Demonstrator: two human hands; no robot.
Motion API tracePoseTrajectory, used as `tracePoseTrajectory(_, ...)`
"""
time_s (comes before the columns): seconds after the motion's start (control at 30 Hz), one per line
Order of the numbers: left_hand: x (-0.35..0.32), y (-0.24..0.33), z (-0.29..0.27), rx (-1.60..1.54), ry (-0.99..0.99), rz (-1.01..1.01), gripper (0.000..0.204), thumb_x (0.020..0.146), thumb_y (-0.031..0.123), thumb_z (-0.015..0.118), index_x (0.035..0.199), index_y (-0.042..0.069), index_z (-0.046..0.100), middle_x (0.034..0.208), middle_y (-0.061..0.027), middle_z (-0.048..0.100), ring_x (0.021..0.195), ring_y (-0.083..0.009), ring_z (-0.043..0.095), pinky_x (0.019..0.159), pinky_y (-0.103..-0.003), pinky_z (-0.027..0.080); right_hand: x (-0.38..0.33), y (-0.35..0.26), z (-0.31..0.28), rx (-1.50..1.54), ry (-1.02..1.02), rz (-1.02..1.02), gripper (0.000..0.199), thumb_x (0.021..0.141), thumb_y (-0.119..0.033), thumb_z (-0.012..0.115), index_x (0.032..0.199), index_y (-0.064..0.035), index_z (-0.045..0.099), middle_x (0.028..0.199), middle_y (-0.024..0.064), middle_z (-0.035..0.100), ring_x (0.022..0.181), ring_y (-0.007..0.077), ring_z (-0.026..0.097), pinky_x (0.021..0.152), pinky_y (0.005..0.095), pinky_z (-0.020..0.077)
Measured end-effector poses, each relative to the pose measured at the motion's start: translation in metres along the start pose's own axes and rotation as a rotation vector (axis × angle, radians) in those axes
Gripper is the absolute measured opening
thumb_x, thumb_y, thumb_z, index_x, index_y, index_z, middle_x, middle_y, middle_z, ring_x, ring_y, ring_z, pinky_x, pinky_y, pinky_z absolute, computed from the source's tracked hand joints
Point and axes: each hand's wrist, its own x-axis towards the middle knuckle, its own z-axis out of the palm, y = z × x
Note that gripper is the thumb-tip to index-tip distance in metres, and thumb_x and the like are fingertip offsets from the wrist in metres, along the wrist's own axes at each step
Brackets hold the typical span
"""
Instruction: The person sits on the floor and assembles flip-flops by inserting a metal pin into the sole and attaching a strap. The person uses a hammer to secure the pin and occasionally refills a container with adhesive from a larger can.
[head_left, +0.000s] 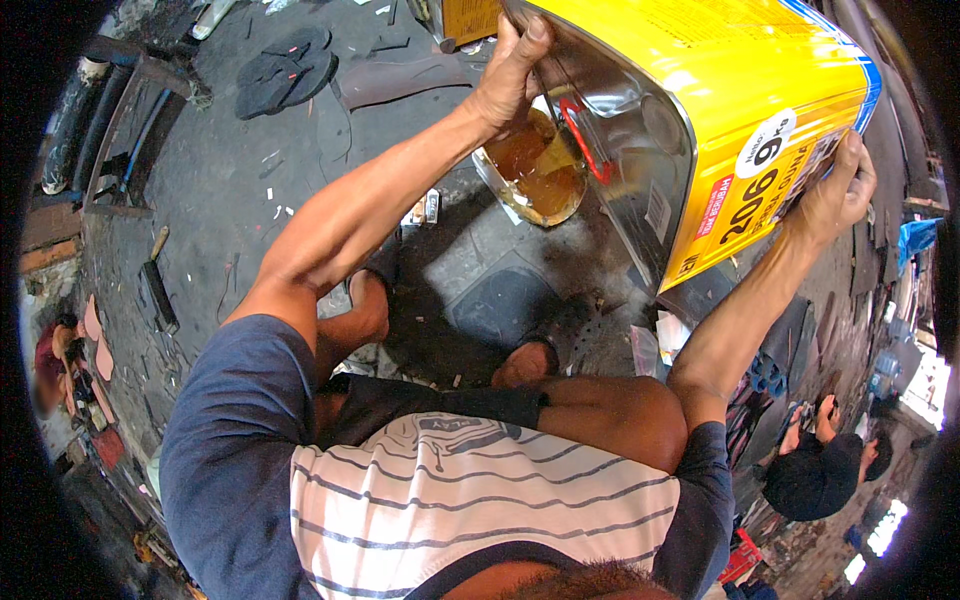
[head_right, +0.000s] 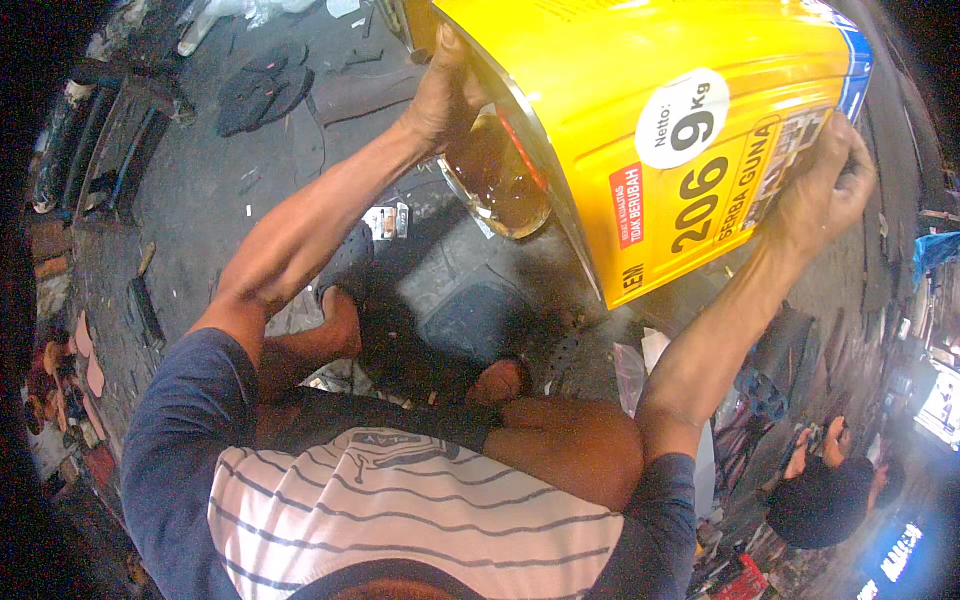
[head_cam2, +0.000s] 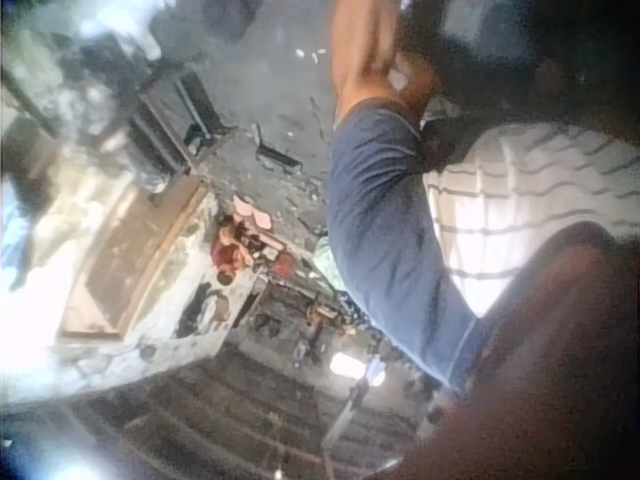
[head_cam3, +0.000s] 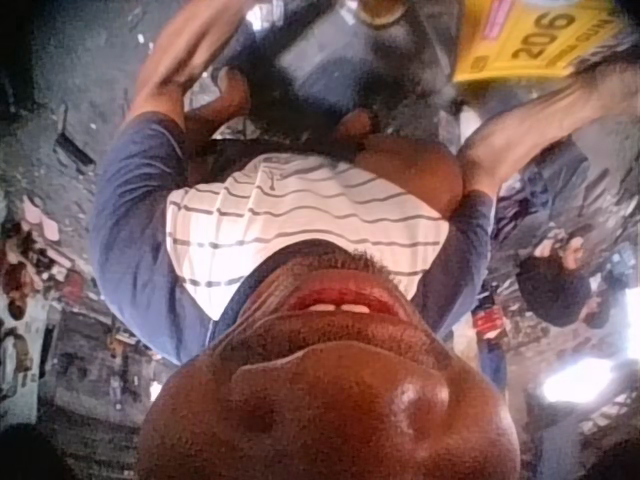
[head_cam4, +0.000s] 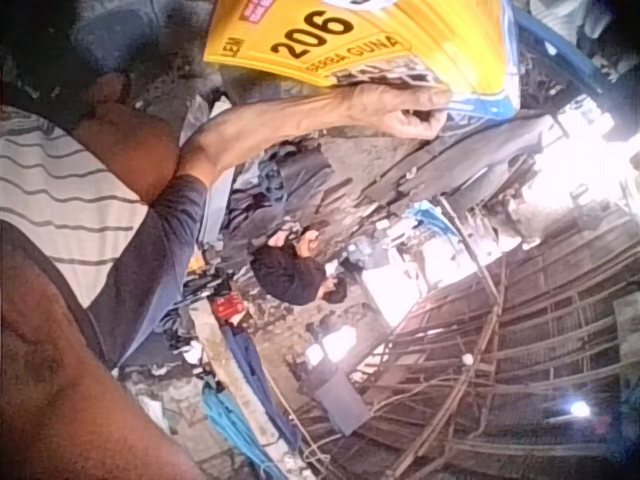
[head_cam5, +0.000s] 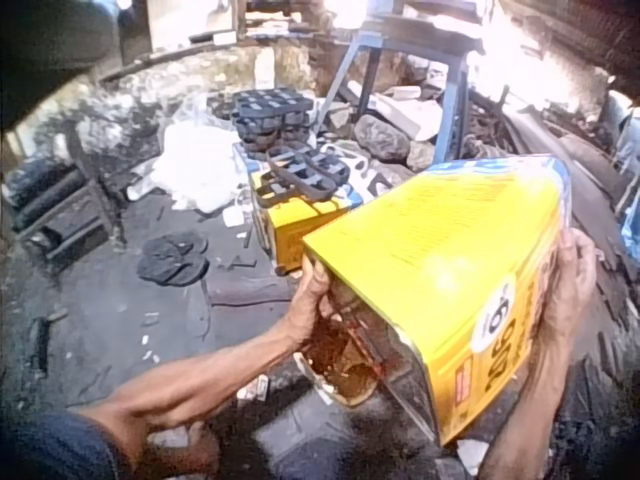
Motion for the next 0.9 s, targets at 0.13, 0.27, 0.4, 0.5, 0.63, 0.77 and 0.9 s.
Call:
tracePoseTrajectory(0.13,0.004,-0.003,-0.004,0.026,0.001,0.010,0.099,0.085,0.082,0.046,0.152,0.010,0.032,0.151,-0.0145,0.043,0.141,-0.0302,0.042,0.117,-0.050,0.034,0.000,0.004,0.001,-0.009,0.000,-0.008,0.046,0.092,-0.031,0.075,0.111,0.0054,0.056,0.102,0.0148,0.066,0.089,0.0182,0.065,0.079,0.0290,0.0537)
tracePoseTrajectory(0.27,0.003,-0.005,-0.004,-0.008,0.006,-0.017,0.098,0.087,0.081,0.044,0.153,0.009,0.031,0.152,-0.0148,0.042,0.142,-0.0302,0.040,0.118,-0.048,0.033,-0.002,0.000,0.001,-0.041,0.011,0.043,0.046,0.092,-0.031,0.075,0.112,0.0057,0.056,0.102,0.0147,0.066,0.086,0.0178,0.065,0.076,0.0279,0.0541)
tracePoseTrajectory(0.4,0.002,-0.005,-0.005,-0.017,0.010,0.001,0.095,0.089,0.080,0.043,0.152,0.010,0.033,0.153,-0.0145,0.041,0.142,-0.0295,0.040,0.118,-0.047,0.031,-0.004,-0.005,0.007,-0.060,0.015,-0.004,0.047,0.092,-0.031,0.075,0.114,0.0060,0.054,0.099,0.0148,0.067,0.083,0.0168,0.066,0.073,0.0272,0.0542)
tracePoseTrajectory(0.5,0.003,-0.007,-0.006,-0.044,0.011,-0.001,0.093,0.089,0.079,0.043,0.152,0.010,0.034,0.153,-0.0141,0.041,0.142,-0.0291,0.040,0.119,-0.047,0.030,-0.005,-0.006,0.008,-0.038,0.013,-0.001,0.048,0.092,-0.030,0.075,0.115,0.0061,0.053,0.099,0.0158,0.067,0.083,0.0169,0.066,0.073,0.0273,0.0541)
tracePoseTrajectory(0.63,0.004,-0.007,-0.005,-0.062,0.031,-0.020,0.092,0.090,0.078,0.043,0.152,0.011,0.034,0.153,-0.0139,0.042,0.143,-0.0289,0.039,0.120,-0.048,0.028,-0.002,-0.006,0.005,-0.036,-0.003,-0.003,0.047,0.093,-0.030,0.074,0.115,0.0065,0.053,0.101,0.0163,0.067,0.085,0.0181,0.066,0.075,0.0288,0.0547)
tracePoseTrajectory(0.77,0.007,-0.006,-0.004,-0.038,0.050,0.052,0.088,0.091,0.076,0.045,0.151,0.012,0.035,0.149,-0.0149,0.045,0.137,-0.0291,0.046,0.116,-0.048,0.035,-0.001,-0.006,0.008,-0.048,-0.012,-0.008,0.043,0.094,-0.027,0.073,0.114,0.0065,0.055,0.102,0.0161,0.068,0.085,0.0183,0.066,0.076,0.0292,0.0547)
tracePoseTrajectory(0.9,0.014,0.005,-0.001,-0.086,0.067,-0.044,0.090,0.092,0.063,0.060,0.150,0.005,0.025,0.140,-0.0204,0.050,0.119,-0.0320,0.060,0.098,-0.049,0.052,0.008,0.017,0.004,0.048,-0.026,0.134,0.040,0.094,-0.026,0.072,0.112,0.0058,0.057,0.103,0.0158,0.068,0.084,0.0174,0.066,0.076,0.0281,0.0539)
